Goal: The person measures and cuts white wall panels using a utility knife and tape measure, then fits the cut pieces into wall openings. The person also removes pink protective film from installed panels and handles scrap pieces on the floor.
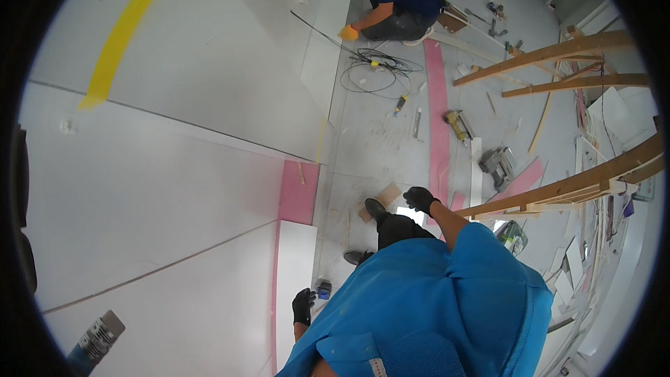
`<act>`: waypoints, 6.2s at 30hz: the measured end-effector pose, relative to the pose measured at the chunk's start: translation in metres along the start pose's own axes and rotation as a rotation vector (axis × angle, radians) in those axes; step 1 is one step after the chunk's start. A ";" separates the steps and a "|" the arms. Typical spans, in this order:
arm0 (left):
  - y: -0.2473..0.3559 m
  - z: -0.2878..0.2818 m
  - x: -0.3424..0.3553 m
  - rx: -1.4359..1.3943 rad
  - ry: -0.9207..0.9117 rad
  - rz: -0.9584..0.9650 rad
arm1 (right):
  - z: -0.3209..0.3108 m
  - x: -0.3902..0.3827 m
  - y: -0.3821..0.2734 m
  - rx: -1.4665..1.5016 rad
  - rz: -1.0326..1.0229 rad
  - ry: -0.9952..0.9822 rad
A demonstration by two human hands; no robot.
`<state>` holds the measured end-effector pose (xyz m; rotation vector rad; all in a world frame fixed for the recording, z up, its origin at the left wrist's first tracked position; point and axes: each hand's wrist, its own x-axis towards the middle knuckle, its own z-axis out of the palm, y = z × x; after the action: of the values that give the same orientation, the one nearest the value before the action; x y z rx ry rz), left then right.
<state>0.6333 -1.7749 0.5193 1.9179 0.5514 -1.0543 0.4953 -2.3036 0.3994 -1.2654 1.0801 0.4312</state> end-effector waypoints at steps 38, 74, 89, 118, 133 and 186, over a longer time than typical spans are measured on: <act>0.087 0.018 -0.022 0.010 0.043 0.047 | -0.004 0.043 -0.038 0.155 -0.014 -0.039; 0.107 0.063 -0.059 -0.089 0.067 0.147 | -0.020 0.063 -0.062 -0.021 -0.128 -0.048; 0.043 0.040 -0.020 0.139 -0.003 0.434 | -0.017 0.063 -0.068 0.019 -0.034 -0.067; 0.068 0.045 -0.033 -0.077 0.044 0.139 | -0.013 0.073 -0.056 0.109 -0.039 -0.091; 0.084 0.038 -0.047 0.007 0.055 0.052 | -0.005 0.063 -0.050 0.120 -0.024 -0.071; 0.081 0.190 0.489 0.532 0.473 0.701 | 0.126 0.019 0.080 -1.336 -0.464 -0.250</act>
<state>0.8698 -1.9897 0.0957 2.5666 -0.2020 -0.2935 0.4935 -2.1699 0.3307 -2.4535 0.1335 0.9809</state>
